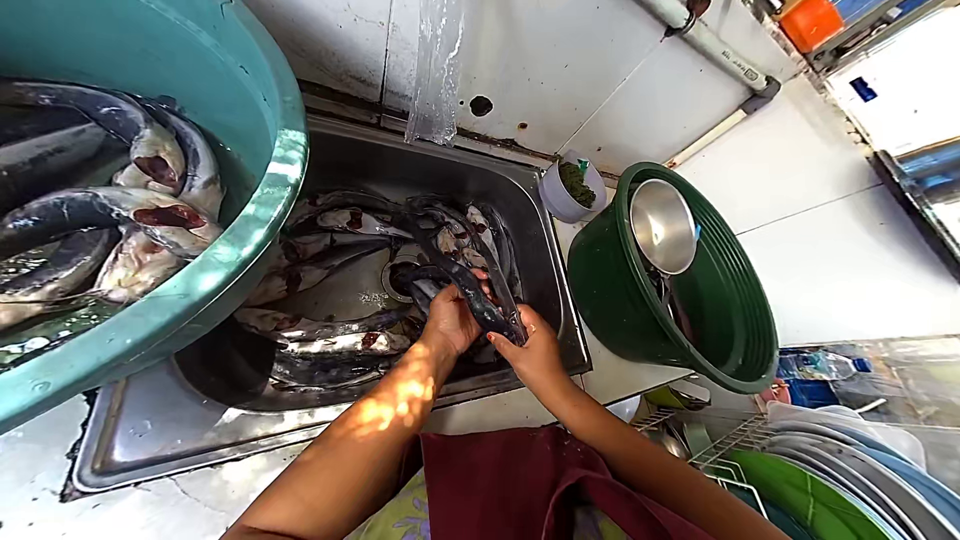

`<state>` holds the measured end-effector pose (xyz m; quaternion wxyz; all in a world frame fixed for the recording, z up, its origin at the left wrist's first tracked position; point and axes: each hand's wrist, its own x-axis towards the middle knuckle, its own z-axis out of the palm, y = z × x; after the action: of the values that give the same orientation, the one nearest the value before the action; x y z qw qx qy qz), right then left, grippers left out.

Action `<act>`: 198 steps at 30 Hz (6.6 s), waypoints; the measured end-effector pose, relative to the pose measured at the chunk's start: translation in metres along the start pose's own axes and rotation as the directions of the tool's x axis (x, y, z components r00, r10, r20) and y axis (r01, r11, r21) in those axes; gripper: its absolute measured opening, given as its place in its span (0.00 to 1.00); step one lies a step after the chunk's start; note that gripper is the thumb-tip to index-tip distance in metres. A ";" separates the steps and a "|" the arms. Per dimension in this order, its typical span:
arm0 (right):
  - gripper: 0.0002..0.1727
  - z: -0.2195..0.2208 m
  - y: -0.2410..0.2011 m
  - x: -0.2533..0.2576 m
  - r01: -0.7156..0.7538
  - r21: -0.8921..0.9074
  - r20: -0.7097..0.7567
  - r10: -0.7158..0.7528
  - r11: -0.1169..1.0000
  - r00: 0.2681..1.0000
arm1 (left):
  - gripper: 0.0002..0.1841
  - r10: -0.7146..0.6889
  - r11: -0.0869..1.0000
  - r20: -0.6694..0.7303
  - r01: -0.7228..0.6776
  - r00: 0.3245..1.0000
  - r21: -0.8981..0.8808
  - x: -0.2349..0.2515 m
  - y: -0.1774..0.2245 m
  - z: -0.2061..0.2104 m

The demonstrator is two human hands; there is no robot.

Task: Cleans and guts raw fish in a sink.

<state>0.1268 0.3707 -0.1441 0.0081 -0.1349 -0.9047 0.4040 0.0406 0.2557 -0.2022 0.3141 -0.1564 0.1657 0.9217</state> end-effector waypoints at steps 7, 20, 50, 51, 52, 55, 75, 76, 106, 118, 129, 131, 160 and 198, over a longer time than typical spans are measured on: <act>0.20 0.009 -0.006 0.001 -0.022 -0.095 0.078 0.030 0.995 0.997 | 0.27 0.085 0.972 -0.324 -0.007 0.942 0.234 0.001 -0.003 0.007; 0.30 -0.052 -0.014 -0.013 0.178 -0.560 0.203 -0.074 0.809 0.976 | 0.11 0.133 0.752 0.006 -0.105 0.991 0.651 0.003 0.000 -0.006; 0.39 -0.014 -0.042 0.021 0.249 -0.719 0.317 -0.012 0.649 0.948 | 0.14 0.015 0.823 -0.037 0.009 0.999 0.568 -0.004 0.000 0.001; 0.39 -0.021 -0.037 0.013 0.265 -0.715 0.319 -0.035 0.648 0.947 | 0.13 0.018 0.845 -0.050 0.011 0.999 0.535 -0.004 0.001 0.000; 0.37 -0.029 -0.031 0.003 0.284 -0.712 0.316 -0.068 0.643 0.946 | 0.12 0.023 0.862 -0.055 0.008 0.998 0.507 -0.002 0.001 0.000; 0.36 -0.046 -0.015 -0.023 0.333 -0.714 0.295 -0.166 0.616 0.941 | 0.15 0.077 0.828 -0.031 -0.047 0.997 0.559 0.003 -0.001 -0.005; 0.31 -0.079 -0.020 -0.024 0.252 -0.530 0.348 -0.063 0.809 0.935 | 0.26 0.160 0.723 0.134 -0.209 0.978 0.659 0.003 -0.001 -0.009; 0.30 -0.085 -0.017 -0.026 0.268 -0.486 0.324 -0.114 0.832 0.939 | 0.24 0.160 0.719 0.155 -0.223 0.975 0.659 0.003 -0.002 -0.009; 0.36 -0.020 -0.037 0.015 0.273 -0.669 0.257 -0.130 0.692 0.958 | 0.22 0.186 0.725 0.182 -0.260 0.966 0.637 -0.002 -0.006 -0.011; 0.37 -0.016 -0.048 0.028 0.206 -0.666 0.260 -0.036 0.717 0.965 | 0.22 0.118 0.702 0.211 -0.232 0.970 0.673 -0.008 -0.018 -0.002; 0.31 -0.048 -0.025 -0.020 0.273 -0.638 0.252 -0.140 0.720 0.958 | 0.21 0.120 0.721 0.221 -0.238 0.968 0.650 -0.003 -0.008 -0.007; 0.31 -0.037 -0.036 -0.006 0.225 -0.641 0.240 -0.087 0.734 0.967 | 0.20 0.127 0.689 0.243 -0.261 0.962 0.676 -0.004 -0.011 -0.006; 0.33 -0.092 0.122 -0.037 -0.383 0.555 0.331 0.227 0.738 0.916 | 0.29 0.948 0.291 -0.189 -0.447 0.258 0.846 -0.195 0.280 0.077; 0.27 -0.074 0.112 -0.048 -0.345 0.557 0.072 0.370 0.756 0.926 | 0.26 -0.159 -0.239 -0.341 0.299 0.926 0.924 0.053 -0.056 -0.026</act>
<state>0.2089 0.4843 -0.1719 -0.0108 -0.3054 -0.7031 0.6421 0.0402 0.3151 -0.2578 0.4768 0.0709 0.7921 0.3744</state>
